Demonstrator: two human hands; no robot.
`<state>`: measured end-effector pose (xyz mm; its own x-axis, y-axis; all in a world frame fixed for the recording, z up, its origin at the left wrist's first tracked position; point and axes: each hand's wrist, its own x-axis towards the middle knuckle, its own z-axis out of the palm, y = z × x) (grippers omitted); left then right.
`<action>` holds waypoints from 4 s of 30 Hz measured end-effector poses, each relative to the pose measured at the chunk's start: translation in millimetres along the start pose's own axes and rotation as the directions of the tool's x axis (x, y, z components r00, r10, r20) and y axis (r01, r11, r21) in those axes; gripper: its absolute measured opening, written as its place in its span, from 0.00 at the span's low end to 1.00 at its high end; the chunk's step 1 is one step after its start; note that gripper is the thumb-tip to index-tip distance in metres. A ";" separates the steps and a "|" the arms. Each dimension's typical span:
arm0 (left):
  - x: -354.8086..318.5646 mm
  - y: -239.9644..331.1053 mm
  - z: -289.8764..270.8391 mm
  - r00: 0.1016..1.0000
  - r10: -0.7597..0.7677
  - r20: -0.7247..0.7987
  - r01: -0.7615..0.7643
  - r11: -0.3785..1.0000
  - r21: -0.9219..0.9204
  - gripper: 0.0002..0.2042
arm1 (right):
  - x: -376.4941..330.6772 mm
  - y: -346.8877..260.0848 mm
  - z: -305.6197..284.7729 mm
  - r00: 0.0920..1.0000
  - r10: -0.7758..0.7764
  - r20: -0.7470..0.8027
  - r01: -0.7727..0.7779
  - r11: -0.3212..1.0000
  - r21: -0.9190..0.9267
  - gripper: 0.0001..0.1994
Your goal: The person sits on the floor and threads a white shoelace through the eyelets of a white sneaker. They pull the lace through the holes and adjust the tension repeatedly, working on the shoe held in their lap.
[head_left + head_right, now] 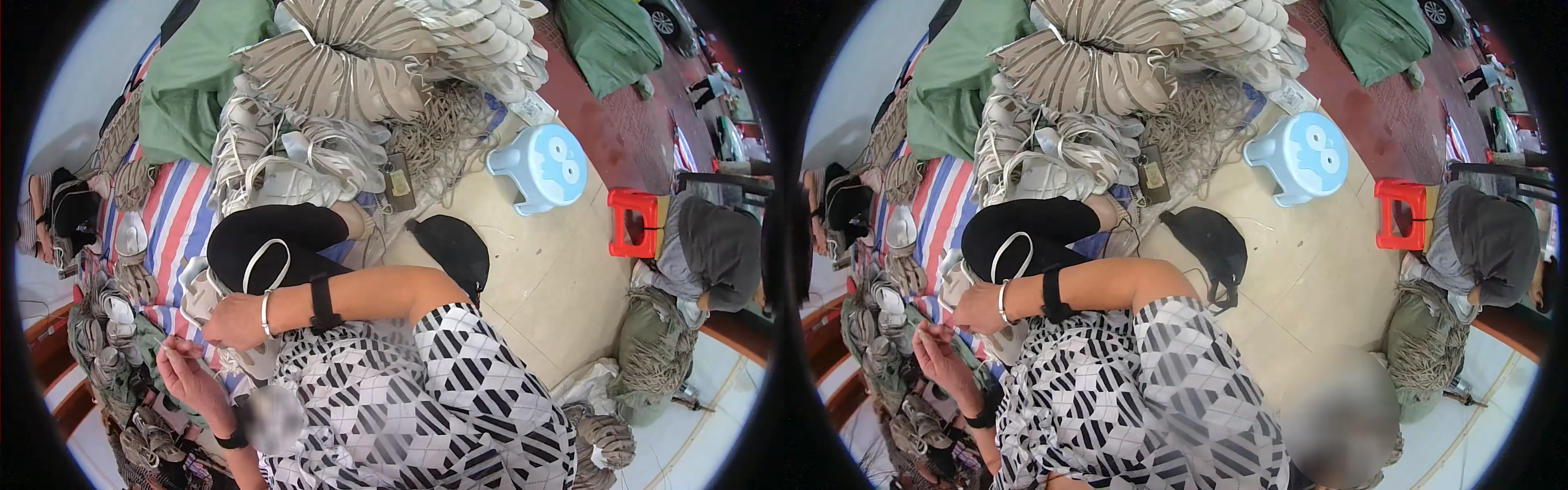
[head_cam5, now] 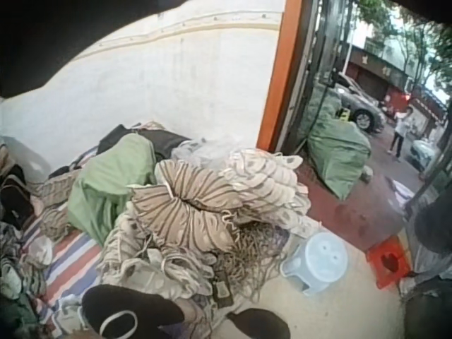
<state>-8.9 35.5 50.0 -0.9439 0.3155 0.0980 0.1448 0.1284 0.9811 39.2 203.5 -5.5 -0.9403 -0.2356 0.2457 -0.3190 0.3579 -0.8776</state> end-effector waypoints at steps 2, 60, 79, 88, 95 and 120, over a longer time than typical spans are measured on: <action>0.4 -2.1 -0.1 1.000 -0.018 0.023 0.018 1.000 -0.010 0.12 | -0.6 1.5 -1.3 1.000 0.006 0.007 -0.006 1.000 0.002 0.06; -13.0 0.2 14.2 0.994 -0.111 -0.008 0.111 0.988 0.110 0.08 | -3.1 6.6 -8.7 0.999 0.037 0.039 -0.037 0.999 -0.012 0.05; -11.7 -7.9 9.8 0.993 -0.114 -0.009 0.114 0.991 0.070 0.08 | -3.0 4.8 -12.2 0.997 0.066 0.045 -0.066 0.998 0.004 0.06; -14.8 -13.2 6.9 0.990 -0.140 -0.012 0.141 0.986 0.085 0.08 | -2.9 7.6 -6.3 0.996 0.076 0.049 -0.076 0.997 -0.007 0.06; -3.3 -16.6 3.7 1.000 0.003 -0.028 0.005 0.963 0.269 0.07 | 1.3 12.5 -0.5 0.982 0.175 -0.074 -0.168 0.981 0.095 0.05; 57.0 -46.2 -47.9 0.749 0.233 0.620 -0.653 0.417 0.632 0.03 | 35.7 0.4 12.6 0.951 0.178 -0.254 -0.232 0.952 -0.199 0.03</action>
<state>-83.6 2.5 18.2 -0.4896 0.8490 0.1991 0.8643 0.4422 0.2396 7.0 183.9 -2.3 -0.9809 0.0692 0.1817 -0.1096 0.5754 -0.8105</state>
